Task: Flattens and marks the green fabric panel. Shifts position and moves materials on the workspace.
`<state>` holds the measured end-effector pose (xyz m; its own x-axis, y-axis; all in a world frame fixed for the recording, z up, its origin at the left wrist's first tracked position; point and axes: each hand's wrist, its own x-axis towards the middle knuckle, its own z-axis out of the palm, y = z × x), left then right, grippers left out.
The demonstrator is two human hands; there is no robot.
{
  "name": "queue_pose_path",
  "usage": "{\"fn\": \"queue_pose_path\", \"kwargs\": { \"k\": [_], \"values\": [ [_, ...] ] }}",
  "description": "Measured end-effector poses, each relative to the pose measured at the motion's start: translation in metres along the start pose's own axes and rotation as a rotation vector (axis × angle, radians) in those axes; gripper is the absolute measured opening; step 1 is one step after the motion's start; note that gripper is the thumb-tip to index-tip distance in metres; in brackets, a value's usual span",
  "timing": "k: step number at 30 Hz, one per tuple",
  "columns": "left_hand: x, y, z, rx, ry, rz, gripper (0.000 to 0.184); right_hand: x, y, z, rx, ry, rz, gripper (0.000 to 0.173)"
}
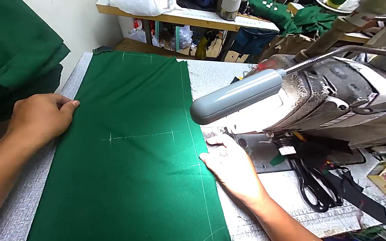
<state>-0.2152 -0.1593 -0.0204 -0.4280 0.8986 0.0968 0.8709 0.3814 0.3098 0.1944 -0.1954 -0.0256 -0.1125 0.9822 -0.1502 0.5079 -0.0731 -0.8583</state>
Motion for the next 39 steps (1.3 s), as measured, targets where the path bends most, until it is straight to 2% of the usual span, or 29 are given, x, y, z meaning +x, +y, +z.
{"fn": "queue_pose_path", "kwargs": {
  "k": [2,4,7,8,11,15,18,23,39],
  "values": [
    [-0.005,0.002,0.002,-0.008,0.05,0.073,0.032,-0.001,0.001,0.0,-0.003,0.006,-0.021,0.032],
    [-0.013,0.011,0.003,-0.013,0.07,0.238,0.048,0.0,0.002,0.001,-0.006,0.014,-0.041,0.031],
    [-0.027,0.046,0.018,0.056,-0.073,0.495,0.076,0.0,0.001,0.001,0.004,0.016,-0.023,0.031],
    [-0.033,0.06,0.024,0.079,-0.154,0.525,0.081,0.0,0.0,0.0,-0.003,0.012,-0.004,0.031],
    [-0.037,0.091,0.031,0.117,-0.339,0.476,0.075,-0.001,-0.002,-0.003,-0.04,-0.007,0.025,0.037],
    [-0.012,0.102,0.027,0.107,-0.402,0.445,0.071,-0.018,-0.002,-0.013,-0.039,-0.101,0.005,0.047],
    [0.006,0.094,0.039,0.164,-0.383,0.494,0.081,-0.037,0.001,-0.021,0.004,-0.198,0.061,0.05],
    [0.017,0.09,0.044,0.165,-0.386,0.498,0.091,-0.059,0.007,-0.027,-0.008,-0.241,0.103,0.052],
    [0.012,0.1,0.048,0.142,-0.357,0.501,0.094,-0.063,0.014,-0.029,0.035,-0.262,0.074,0.044]
  ]
}}
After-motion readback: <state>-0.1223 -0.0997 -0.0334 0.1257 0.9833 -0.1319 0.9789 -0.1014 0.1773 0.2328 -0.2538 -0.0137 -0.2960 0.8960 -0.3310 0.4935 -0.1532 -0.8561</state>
